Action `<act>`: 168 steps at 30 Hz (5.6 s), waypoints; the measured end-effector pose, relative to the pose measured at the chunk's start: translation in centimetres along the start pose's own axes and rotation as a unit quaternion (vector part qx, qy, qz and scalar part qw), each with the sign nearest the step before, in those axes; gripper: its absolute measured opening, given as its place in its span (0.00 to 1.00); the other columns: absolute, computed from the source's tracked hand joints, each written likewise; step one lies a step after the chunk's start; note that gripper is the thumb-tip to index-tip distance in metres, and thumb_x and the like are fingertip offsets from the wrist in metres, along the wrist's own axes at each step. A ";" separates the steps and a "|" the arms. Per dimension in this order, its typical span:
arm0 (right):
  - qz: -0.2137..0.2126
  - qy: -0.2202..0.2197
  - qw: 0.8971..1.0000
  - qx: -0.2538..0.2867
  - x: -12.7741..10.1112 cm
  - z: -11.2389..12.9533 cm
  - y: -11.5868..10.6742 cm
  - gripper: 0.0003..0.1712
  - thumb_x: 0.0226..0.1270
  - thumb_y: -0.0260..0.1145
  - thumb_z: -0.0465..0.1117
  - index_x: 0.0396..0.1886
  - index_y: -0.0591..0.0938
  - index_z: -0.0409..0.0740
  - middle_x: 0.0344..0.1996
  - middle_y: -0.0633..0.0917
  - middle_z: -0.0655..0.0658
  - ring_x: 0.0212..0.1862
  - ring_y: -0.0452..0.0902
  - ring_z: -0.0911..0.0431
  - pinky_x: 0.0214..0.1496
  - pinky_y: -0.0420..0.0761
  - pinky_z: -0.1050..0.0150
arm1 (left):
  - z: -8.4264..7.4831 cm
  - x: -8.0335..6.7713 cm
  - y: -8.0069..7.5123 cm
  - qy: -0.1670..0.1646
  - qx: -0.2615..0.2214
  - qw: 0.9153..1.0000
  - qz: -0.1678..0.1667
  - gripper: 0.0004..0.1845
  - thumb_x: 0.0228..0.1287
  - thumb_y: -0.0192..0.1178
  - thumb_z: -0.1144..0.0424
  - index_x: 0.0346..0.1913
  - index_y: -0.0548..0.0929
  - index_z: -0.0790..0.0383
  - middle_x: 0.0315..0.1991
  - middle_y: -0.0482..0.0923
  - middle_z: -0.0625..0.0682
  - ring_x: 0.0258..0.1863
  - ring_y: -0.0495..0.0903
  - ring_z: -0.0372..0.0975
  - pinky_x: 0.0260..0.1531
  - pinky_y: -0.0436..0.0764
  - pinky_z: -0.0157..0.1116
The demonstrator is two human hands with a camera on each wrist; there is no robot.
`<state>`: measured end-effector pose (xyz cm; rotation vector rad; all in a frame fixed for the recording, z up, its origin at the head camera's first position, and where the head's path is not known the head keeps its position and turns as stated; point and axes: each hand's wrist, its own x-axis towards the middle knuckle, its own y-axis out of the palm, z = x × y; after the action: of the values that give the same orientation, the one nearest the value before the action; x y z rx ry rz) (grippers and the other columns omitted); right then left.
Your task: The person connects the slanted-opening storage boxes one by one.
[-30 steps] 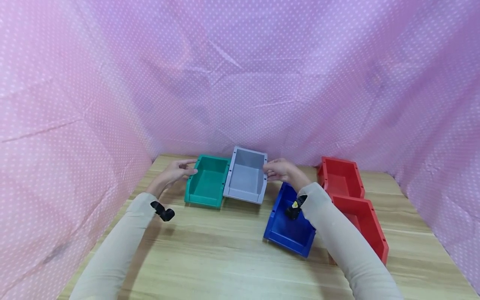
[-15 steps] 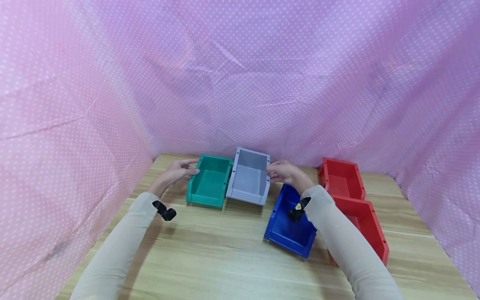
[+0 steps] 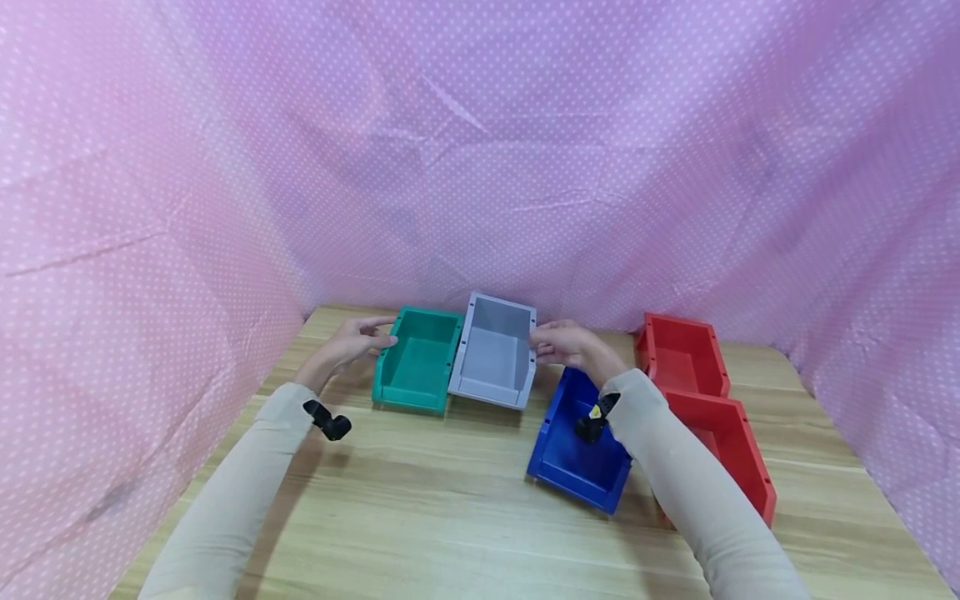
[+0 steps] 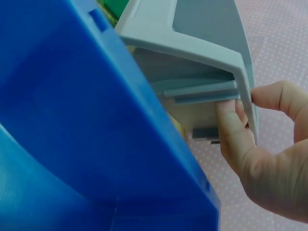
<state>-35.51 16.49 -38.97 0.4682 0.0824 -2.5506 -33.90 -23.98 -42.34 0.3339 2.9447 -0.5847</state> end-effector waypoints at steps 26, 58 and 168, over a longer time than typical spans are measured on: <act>0.028 0.004 1.000 -0.007 -0.1 0.0 -0.4 0.19 0.75 0.47 0.26 0.28 0.78 0.46 0.27 0.82 0.54 0.34 0.78 0.63 0.43 0.83 0.69 | -0.2 0.4 0.3 0.001 0.000 1.000 0.001 0.30 0.72 0.63 0.62 0.75 0.70 0.57 0.53 0.81 0.60 0.51 0.83 0.47 0.54 0.86 0.44; 0.055 0.005 0.998 -0.006 -0.1 -0.2 -0.5 0.18 0.78 0.46 0.26 0.32 0.78 0.43 0.33 0.84 0.51 0.40 0.81 0.62 0.47 0.85 0.68 | 0.8 0.1 0.1 -0.008 0.008 1.000 0.002 0.32 0.74 0.62 0.61 0.77 0.66 0.57 0.47 0.78 0.54 0.50 0.82 0.46 0.60 0.83 0.47; 0.007 -0.166 0.867 -0.470 1.1 3.9 7.6 0.50 0.66 0.72 0.54 0.80 0.61 0.42 0.80 0.60 0.39 0.81 0.53 0.42 0.80 0.60 0.42 | 0.7 -0.5 0.5 -0.012 0.006 1.000 0.012 0.33 0.75 0.61 0.60 0.78 0.63 0.59 0.54 0.78 0.60 0.53 0.82 0.48 0.58 0.84 0.46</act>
<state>-33.66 8.87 -35.43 -0.3496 1.1140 -2.1813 -33.27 -23.93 -43.06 0.3609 2.9113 -0.5981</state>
